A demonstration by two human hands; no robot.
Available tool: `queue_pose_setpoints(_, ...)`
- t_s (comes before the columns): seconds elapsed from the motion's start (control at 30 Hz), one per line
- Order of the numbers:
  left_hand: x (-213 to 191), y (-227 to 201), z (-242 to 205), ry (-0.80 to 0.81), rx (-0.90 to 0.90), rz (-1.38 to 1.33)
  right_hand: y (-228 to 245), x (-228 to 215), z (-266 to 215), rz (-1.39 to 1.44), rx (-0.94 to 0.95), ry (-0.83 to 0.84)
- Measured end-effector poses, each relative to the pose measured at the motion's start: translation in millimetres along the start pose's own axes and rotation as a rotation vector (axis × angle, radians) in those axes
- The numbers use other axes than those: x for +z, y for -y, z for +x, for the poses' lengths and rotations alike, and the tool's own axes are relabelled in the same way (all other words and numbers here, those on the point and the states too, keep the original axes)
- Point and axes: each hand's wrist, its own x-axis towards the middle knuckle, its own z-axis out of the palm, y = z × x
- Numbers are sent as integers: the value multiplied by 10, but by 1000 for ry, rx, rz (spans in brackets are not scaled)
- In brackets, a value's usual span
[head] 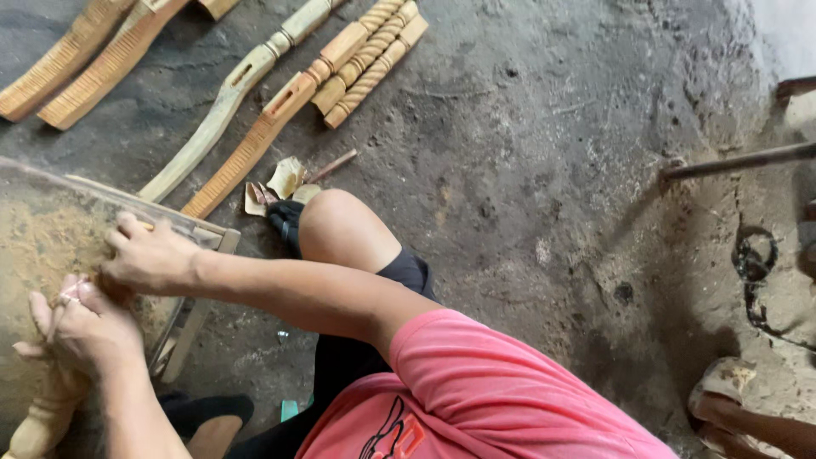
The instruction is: The person sands a decorative carved wooden post by hand using a small piece of sandpaper, rubbing all sides and grooves of the object on a low workspace.
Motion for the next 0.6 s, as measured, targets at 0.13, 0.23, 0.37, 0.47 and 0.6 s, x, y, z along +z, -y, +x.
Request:
queue_pose_setpoints(0.13, -442, -16, -485, -102, 286, 417, -3, -141, -84, -25, -22, 9)
queue_pose_setpoints(0.23, -827, -67, -760, 119, -29, 101, -3, -60, -100, -237, -113, -70)
queue_pose_setpoints(0.37, -651, 206, -537, 107, -126, 175, 349, 123, 53, -74, -235, -298)
queue_pose_setpoints(0.47, -371, 303, -452, 102, -153, 177, 561, 340, 77, 251, -247, -349)
queue_pose_setpoints(0.6, -264, 285, -427, 109, -152, 191, 491, 465, 234, 586, -217, -413)
